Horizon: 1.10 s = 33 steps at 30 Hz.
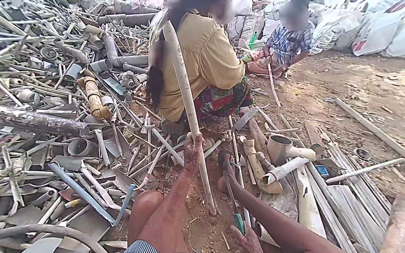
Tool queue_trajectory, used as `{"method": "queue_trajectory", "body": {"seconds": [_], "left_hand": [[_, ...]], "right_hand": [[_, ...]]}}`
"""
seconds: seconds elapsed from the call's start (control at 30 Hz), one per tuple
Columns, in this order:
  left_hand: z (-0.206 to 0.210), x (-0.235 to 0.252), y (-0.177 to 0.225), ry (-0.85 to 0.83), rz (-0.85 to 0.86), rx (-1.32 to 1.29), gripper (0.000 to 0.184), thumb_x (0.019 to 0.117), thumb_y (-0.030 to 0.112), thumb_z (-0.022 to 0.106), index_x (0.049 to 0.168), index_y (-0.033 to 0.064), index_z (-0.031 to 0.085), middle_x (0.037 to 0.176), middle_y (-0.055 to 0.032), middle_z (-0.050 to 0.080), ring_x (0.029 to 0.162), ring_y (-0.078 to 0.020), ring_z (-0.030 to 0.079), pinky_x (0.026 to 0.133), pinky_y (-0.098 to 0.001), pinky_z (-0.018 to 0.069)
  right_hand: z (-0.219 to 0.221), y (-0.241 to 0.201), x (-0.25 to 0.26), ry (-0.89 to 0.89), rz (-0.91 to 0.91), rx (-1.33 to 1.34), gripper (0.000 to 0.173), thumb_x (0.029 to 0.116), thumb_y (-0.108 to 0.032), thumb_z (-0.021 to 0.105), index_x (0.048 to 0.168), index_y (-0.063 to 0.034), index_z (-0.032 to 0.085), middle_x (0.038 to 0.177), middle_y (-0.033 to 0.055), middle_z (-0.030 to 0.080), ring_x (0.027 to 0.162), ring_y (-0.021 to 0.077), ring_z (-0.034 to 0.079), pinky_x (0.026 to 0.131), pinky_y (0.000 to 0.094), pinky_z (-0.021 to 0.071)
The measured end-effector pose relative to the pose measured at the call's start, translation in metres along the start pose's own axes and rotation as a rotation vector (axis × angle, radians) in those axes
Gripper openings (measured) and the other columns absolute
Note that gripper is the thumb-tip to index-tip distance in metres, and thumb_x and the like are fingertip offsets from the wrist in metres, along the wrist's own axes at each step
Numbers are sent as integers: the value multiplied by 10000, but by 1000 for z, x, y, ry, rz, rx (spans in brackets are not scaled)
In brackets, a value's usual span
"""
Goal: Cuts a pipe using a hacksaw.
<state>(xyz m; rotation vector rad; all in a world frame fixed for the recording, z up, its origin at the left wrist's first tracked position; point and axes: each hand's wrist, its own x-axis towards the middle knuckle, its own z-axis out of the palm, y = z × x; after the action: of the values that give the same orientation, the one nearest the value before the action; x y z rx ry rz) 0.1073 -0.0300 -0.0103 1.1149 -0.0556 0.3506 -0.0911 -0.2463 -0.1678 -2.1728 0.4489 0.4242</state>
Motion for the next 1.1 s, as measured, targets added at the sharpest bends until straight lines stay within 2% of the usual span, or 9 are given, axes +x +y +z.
{"method": "queue_trajectory", "body": {"seconds": [0.13, 0.23, 0.43, 0.5, 0.7, 0.83, 0.93, 1.03, 1.1], "left_hand": [[-6, 6, 14, 56, -187, -142, 60, 1006, -38, 519, 1064, -25, 531, 814, -41, 656, 727, -103, 673, 715, -256, 594], [-13, 6, 17, 60, -217, -192, 75, 1007, -62, 493, 1030, 7, 512, 792, -33, 643, 695, -98, 659, 690, -248, 588], [-23, 7, 13, 19, -149, -210, 375, 1080, 245, 237, 988, 44, 540, 636, 45, 579, 562, -55, 593, 594, -213, 548], [-24, 8, 12, 8, -134, -225, 367, 1076, 271, 231, 959, 67, 512, 623, 47, 572, 550, -57, 589, 583, -214, 546], [-24, 9, 5, -75, -74, -254, 544, 1077, 345, 127, 846, 99, 554, 623, 40, 604, 559, -67, 612, 580, -221, 553], [-32, 8, 5, -84, -11, -175, 475, 1055, 505, 387, 880, 126, 615, 674, 34, 635, 581, -68, 621, 590, -231, 563], [-41, 6, 7, -187, -21, -111, 294, 1021, 439, 532, 925, 183, 640, 713, 64, 654, 620, -51, 638, 616, -220, 572], [-47, 5, 10, -239, -116, -86, 216, 1019, 332, 502, 966, 168, 631, 765, 33, 692, 698, -88, 681, 671, -260, 594], [-46, 0, 7, -249, -175, -66, 319, 1055, 313, 402, 903, 164, 640, 744, 19, 701, 698, -103, 698, 686, -277, 609]], "right_hand": [[1, -23, -5, -25, 43, -38, 438, 1009, -172, 627, 1243, 191, 555, 1068, 363, 631, 956, 425, 641, 908, 546, 491], [8, -14, 1, -42, 19, -50, 452, 993, -191, 647, 1226, 189, 574, 1055, 366, 640, 965, 443, 644, 914, 562, 489], [12, -5, 9, -69, 2, -76, 471, 991, -224, 651, 1232, 173, 573, 1030, 359, 642, 925, 448, 646, 876, 583, 491], [14, 8, 15, -91, -8, -94, 488, 1001, -270, 635, 1244, 148, 566, 1013, 329, 649, 873, 420, 657, 831, 574, 511], [16, 16, 17, -85, -13, -88, 481, 998, -263, 640, 1234, 150, 574, 1012, 333, 652, 883, 435, 656, 839, 584, 507], [15, 4, 17, -90, 0, -111, 454, 994, -224, 660, 1243, 146, 575, 1032, 338, 649, 958, 446, 650, 896, 581, 486], [13, 6, 16, -130, 48, -159, 449, 1013, -241, 644, 1270, 119, 565, 1048, 314, 658, 976, 432, 658, 914, 563, 491], [11, 5, 19, -129, 56, -119, 461, 1020, -253, 628, 1287, 115, 549, 1060, 305, 651, 974, 421, 651, 909, 559, 489], [9, 4, 19, -115, 75, -86, 473, 1025, -269, 618, 1304, 105, 540, 1081, 298, 649, 988, 409, 649, 920, 551, 486]]}}
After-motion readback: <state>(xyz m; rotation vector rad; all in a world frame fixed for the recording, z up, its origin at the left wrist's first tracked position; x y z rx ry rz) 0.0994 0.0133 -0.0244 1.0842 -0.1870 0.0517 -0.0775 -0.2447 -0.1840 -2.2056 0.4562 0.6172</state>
